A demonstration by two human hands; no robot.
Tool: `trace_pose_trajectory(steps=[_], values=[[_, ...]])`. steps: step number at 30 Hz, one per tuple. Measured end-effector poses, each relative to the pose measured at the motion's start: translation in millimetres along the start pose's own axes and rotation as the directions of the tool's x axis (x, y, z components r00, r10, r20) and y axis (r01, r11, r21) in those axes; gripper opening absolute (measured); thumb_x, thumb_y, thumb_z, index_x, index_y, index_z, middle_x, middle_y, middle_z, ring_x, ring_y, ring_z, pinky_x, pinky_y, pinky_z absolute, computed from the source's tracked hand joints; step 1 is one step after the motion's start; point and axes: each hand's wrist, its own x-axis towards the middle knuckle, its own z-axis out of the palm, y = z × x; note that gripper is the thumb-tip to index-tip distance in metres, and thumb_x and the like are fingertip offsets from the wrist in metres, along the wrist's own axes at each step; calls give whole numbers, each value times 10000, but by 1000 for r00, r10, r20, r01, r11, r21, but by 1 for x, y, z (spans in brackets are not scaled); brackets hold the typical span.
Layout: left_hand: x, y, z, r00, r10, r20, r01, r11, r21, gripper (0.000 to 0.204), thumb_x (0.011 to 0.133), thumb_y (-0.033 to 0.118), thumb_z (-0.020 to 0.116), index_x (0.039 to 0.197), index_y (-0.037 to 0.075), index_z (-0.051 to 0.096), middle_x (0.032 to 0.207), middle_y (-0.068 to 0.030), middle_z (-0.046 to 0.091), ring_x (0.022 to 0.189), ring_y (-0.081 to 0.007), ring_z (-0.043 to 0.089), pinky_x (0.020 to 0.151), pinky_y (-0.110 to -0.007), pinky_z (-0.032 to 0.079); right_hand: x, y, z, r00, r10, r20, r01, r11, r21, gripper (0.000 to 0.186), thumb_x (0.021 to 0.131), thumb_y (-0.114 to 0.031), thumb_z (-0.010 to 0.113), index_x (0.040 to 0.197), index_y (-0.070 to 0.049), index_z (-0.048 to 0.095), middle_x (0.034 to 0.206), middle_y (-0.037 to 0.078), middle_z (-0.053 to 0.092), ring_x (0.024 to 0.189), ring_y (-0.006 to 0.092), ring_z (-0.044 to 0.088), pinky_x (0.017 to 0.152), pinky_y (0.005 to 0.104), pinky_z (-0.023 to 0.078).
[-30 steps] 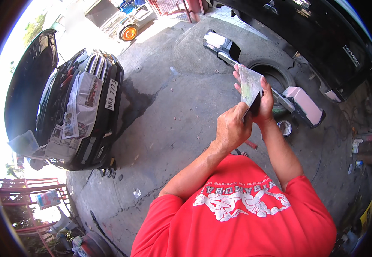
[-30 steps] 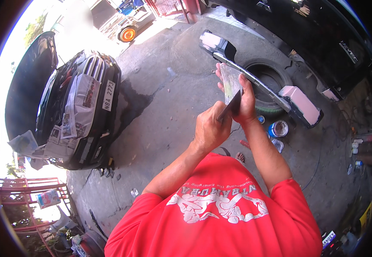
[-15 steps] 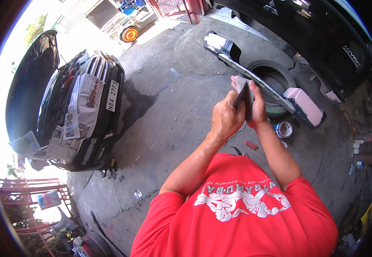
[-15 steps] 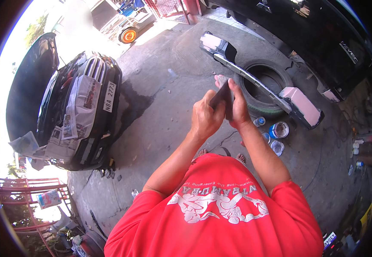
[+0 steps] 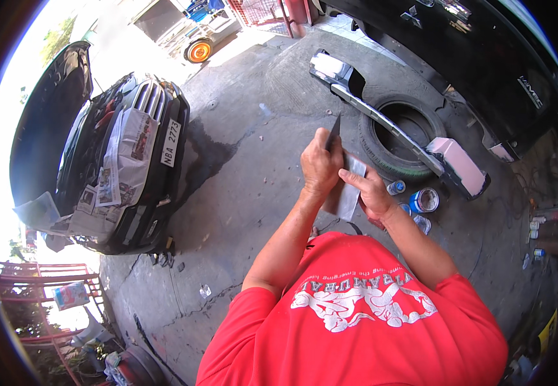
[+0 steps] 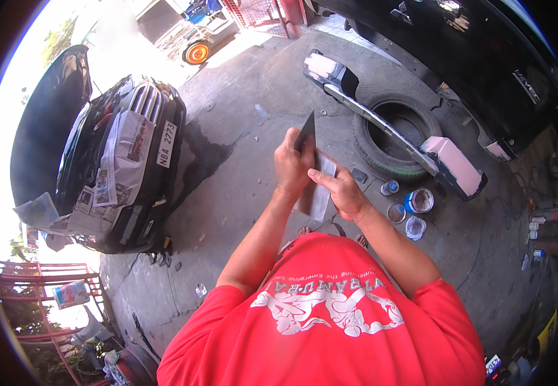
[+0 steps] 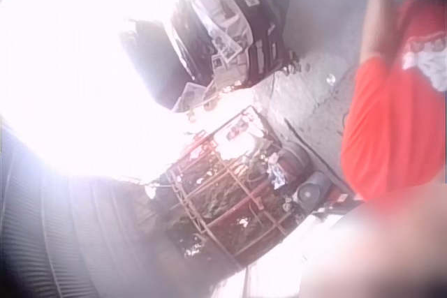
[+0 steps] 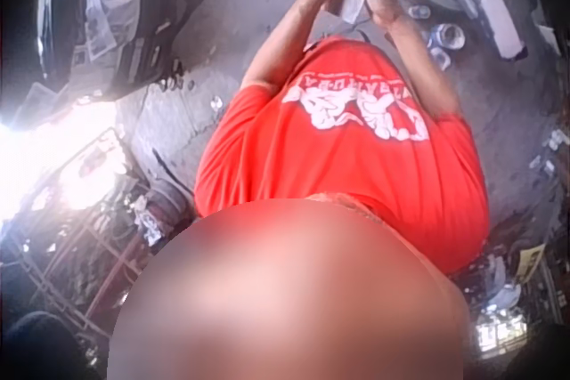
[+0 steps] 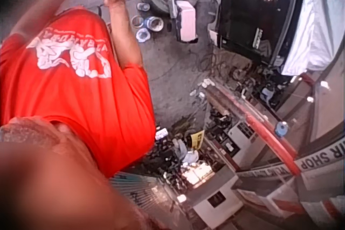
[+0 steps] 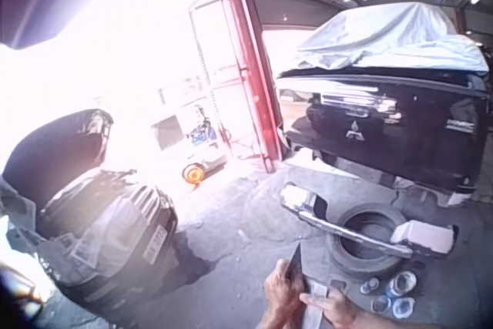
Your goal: The person applies pink body filler to a black car bumper using a spreader, smoothing it across the surface. They then use a sanding block to level the filler and inspect the sanded area.
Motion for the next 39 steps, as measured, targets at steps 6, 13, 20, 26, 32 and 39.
trace_pose_trajectory(steps=[6,13,20,26,32,39], values=[[-3,23,-14,982,-150,113,182,915,-360,340,1080,310,670,974,-11,630,809,-222,692,673,-318,635,705,-423,541,31,-8,-24,906,-293,-304,242,951,-194,575,1119,-212,624,1635,-34,446,1552,154,595,1371,195,599,1215,361,426],[-42,48,-2,959,109,261,-28,954,-298,143,937,82,712,1000,15,603,831,-255,686,806,-492,708,701,-507,553,58,-16,-27,967,-65,-248,113,976,184,1043,1041,-857,212,1726,-73,282,1784,55,302,1547,216,404,1232,364,371],[-60,57,-1,930,353,103,-340,933,-119,134,886,-30,701,993,31,648,851,-201,689,780,-428,714,670,-469,565,54,-36,-24,991,-27,-129,56,972,227,1104,990,-928,154,1645,-97,468,1633,5,540,1354,181,557,1003,308,416],[-47,38,7,949,315,-8,-315,948,-51,120,904,-21,693,1001,36,652,914,-185,706,810,-398,722,667,-469,551,40,-18,-9,994,-113,10,106,956,275,1014,1045,-855,152,1582,-78,523,1599,51,556,1315,198,580,1134,378,438],[-9,28,1,999,2,-45,-9,989,-148,177,965,88,685,916,18,529,767,-263,658,748,-509,680,626,-510,519,21,10,3,954,-300,2,280,887,-368,784,1181,-552,314,1722,3,200,1781,151,253,1664,265,179,1348,399,130],[-64,47,8,963,196,187,-158,967,-201,83,963,65,691,965,22,620,799,-225,659,766,-471,701,659,-477,548,54,-27,-36,974,-43,-224,106,955,276,1009,1047,-847,278,1656,-52,405,1678,74,456,1400,218,527,1111,377,447]])
